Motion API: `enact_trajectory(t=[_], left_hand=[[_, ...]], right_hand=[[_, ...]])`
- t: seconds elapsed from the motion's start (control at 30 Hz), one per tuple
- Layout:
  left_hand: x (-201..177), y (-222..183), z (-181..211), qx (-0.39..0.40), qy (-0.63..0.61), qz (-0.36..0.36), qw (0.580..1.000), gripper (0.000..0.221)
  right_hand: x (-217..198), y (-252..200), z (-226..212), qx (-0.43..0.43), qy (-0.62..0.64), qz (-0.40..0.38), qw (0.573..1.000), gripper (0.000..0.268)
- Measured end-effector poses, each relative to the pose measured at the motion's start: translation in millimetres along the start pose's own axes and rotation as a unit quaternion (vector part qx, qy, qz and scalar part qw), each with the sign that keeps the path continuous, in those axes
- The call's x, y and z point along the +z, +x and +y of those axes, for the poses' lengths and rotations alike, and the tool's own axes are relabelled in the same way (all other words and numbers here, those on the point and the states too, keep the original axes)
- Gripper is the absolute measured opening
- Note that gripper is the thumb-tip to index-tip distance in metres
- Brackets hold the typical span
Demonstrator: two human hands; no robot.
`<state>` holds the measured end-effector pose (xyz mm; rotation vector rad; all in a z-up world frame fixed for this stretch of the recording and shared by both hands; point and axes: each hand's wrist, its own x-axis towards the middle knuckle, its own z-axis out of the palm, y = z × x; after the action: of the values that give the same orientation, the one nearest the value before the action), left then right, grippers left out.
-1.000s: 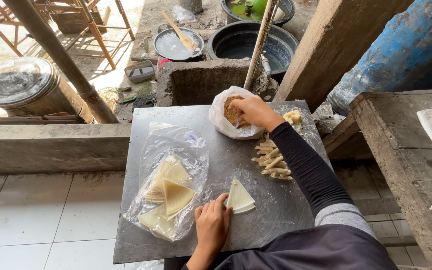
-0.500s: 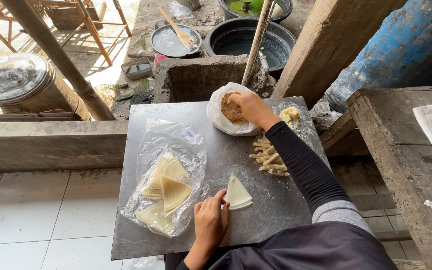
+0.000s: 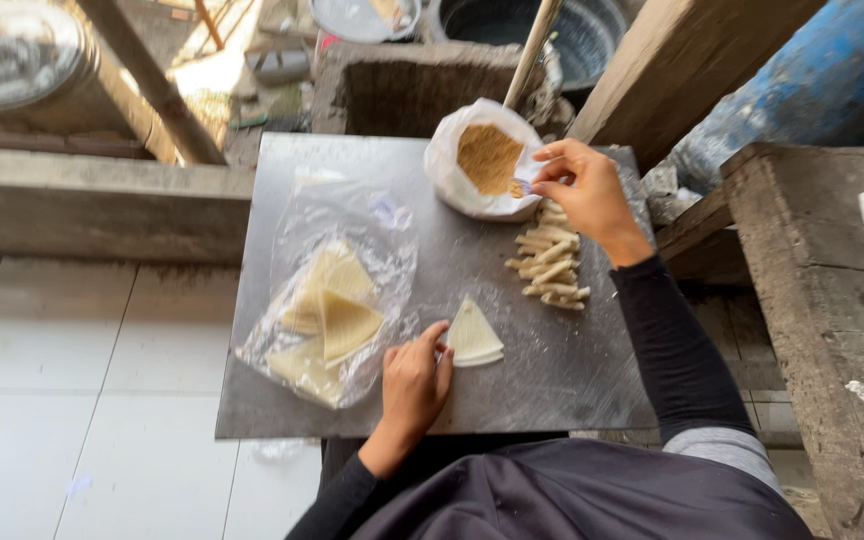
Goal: The person places a small amount of paste and filling onto a triangle of dough, then rolls the dough into a cylindrical snack, repeating this for several pieces.
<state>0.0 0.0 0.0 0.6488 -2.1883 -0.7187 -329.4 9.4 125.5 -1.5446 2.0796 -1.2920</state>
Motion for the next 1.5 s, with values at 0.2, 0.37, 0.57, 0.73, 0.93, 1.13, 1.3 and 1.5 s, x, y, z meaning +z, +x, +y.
enact_trajectory(t=[0.2, 0.37, 0.57, 0.73, 0.93, 1.13, 1.3, 1.5], left_hand=[[-2, -2, 0, 0.002, -0.001, 0.009, 1.0, 0.041], [-3, -4, 3, -0.005, -0.008, 0.015, 1.0, 0.041], [-5, -5, 1, -0.007, -0.023, 0.007, 1.0, 0.042], [-4, -6, -1, 0.002, -0.04, 0.001, 0.999, 0.045], [1, -7, -5, 0.022, -0.062, -0.008, 0.998, 0.051], [5, -7, -7, 0.07, -0.062, -0.033, 0.995, 0.054], [7, -8, -7, 0.084, -0.058, -0.054, 0.993, 0.056], [7, -7, -5, 0.075, -0.064, -0.057, 0.993, 0.06]], right_hand=[[30, -88, -28, 0.039, 0.012, -0.082, 0.996, 0.028], [73, -122, -32, -0.059, -0.011, -0.132, 0.989, 0.032], [93, -129, -41, -0.23, -0.176, -0.168, 0.942, 0.032], [95, -133, -53, -0.322, -0.293, -0.18, 0.882, 0.034], [87, -137, -56, -0.283, -0.328, -0.187, 0.882, 0.034], [72, -137, -57, -0.268, -0.303, -0.163, 0.9, 0.034], [50, -127, -64, -0.161, -0.193, -0.167, 0.953, 0.037], [22, -73, -41, -0.105, -0.126, -0.021, 0.986, 0.028]])
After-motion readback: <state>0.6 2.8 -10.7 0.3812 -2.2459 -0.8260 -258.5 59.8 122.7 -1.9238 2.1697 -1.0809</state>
